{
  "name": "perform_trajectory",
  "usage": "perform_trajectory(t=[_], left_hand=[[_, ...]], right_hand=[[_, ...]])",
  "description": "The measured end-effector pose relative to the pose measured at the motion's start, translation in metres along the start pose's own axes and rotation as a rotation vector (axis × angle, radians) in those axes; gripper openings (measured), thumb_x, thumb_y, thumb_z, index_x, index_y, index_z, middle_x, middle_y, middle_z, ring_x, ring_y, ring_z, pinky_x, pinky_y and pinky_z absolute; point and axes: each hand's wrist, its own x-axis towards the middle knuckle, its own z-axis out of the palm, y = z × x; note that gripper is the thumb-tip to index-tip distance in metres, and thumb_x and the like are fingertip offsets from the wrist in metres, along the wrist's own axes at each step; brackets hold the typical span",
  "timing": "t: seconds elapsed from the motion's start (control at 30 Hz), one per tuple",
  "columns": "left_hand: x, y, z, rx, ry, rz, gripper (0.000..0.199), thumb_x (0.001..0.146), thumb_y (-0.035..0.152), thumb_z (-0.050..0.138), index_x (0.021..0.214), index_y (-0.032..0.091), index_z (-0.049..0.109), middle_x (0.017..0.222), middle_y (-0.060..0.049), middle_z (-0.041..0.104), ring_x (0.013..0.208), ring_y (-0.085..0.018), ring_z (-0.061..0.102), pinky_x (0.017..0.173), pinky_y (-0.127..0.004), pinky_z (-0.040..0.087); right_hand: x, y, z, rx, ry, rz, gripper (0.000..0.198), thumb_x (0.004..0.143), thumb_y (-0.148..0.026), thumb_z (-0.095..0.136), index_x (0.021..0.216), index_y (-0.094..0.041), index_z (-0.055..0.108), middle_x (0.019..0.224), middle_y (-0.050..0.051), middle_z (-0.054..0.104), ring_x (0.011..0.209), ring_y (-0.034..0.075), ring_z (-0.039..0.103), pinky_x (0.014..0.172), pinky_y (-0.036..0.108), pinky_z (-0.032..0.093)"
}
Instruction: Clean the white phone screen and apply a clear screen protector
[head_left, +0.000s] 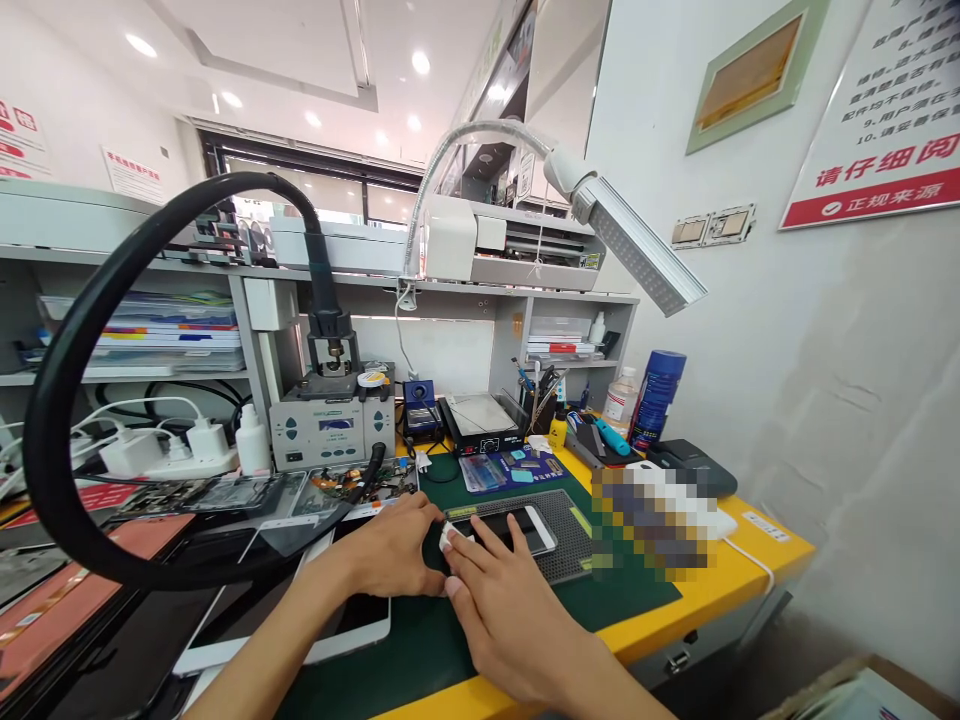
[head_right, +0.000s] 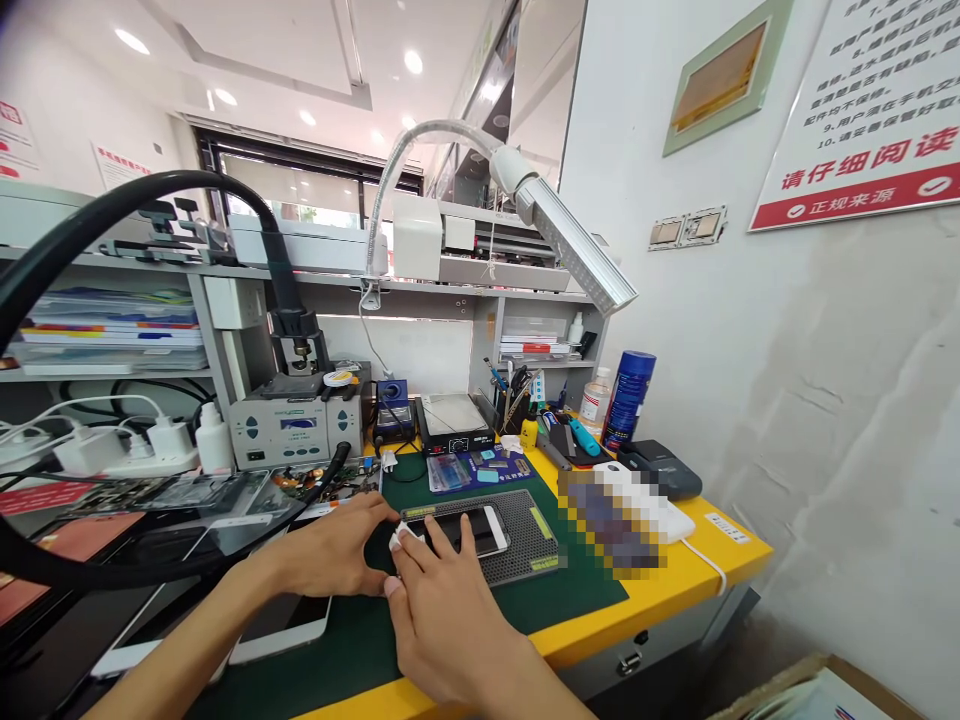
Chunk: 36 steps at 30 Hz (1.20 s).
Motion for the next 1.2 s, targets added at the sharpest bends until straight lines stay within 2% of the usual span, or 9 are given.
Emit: perform_trajectory(t=[0.23,0.43,0.6,0.87,1.07,1.2], left_hand=[[0.0,0.002,-0.001,-0.028,0.0,-0.012,0.077,0.063,0.054,0.069,0.129,0.016,0.057,0.123,-0.012,0.059,0.117,-0.034,0.054,0.099,-0.041,0.045],[-0.001,0.011,-0.007,0.001,-0.027,-0.033,0.075,0.066,0.051,0.067,0.13,0.013,0.056,0.121,-0.014,0.058,0.115,-0.033,0.054,0.098,-0.04,0.046],[-0.002,0.012,-0.007,0.0,-0.041,-0.048,0.079,0.065,0.055,0.069,0.131,0.014,0.055,0.122,-0.014,0.057,0.116,-0.033,0.053,0.099,-0.041,0.044],[-0.001,0.007,-0.005,-0.023,-0.039,-0.043,0.081,0.065,0.06,0.07,0.131,0.016,0.055,0.124,-0.013,0.057,0.119,-0.034,0.052,0.1,-0.04,0.043],[0.0,0.003,-0.004,-0.04,-0.05,-0.052,0.084,0.065,0.063,0.069,0.134,0.017,0.054,0.125,-0.012,0.056,0.119,-0.034,0.052,0.097,-0.038,0.045],[-0.001,0.002,-0.005,-0.053,-0.062,-0.055,0.087,0.065,0.066,0.068,0.135,0.017,0.052,0.128,-0.013,0.054,0.12,-0.034,0.051,0.096,-0.039,0.045]], right_hand=[[-0.014,-0.009,-0.004,0.047,-0.066,0.005,0.05,0.104,-0.04,0.021,0.147,-0.025,0.043,0.153,-0.002,0.039,0.146,0.031,0.02,0.116,0.066,-0.001],[-0.018,-0.008,-0.002,0.038,-0.06,0.001,0.05,0.103,-0.039,0.023,0.149,-0.025,0.038,0.154,0.0,0.035,0.146,0.033,0.02,0.113,0.07,-0.001],[-0.025,-0.002,-0.001,0.017,-0.037,0.028,0.049,0.103,-0.039,0.024,0.148,-0.026,0.04,0.153,-0.001,0.038,0.145,0.034,0.021,0.112,0.072,-0.001],[-0.045,0.02,-0.007,-0.038,0.049,0.141,0.047,0.104,-0.037,0.024,0.146,-0.028,0.044,0.152,0.0,0.04,0.145,0.03,0.025,0.118,0.064,0.005],[-0.058,0.046,-0.016,-0.102,0.1,0.255,0.048,0.104,-0.043,0.022,0.147,-0.032,0.041,0.15,-0.004,0.043,0.145,0.028,0.026,0.118,0.062,0.008],[-0.063,0.055,-0.018,-0.099,0.103,0.308,0.049,0.104,-0.045,0.022,0.145,-0.031,0.045,0.15,-0.004,0.043,0.145,0.028,0.026,0.118,0.062,0.011]])
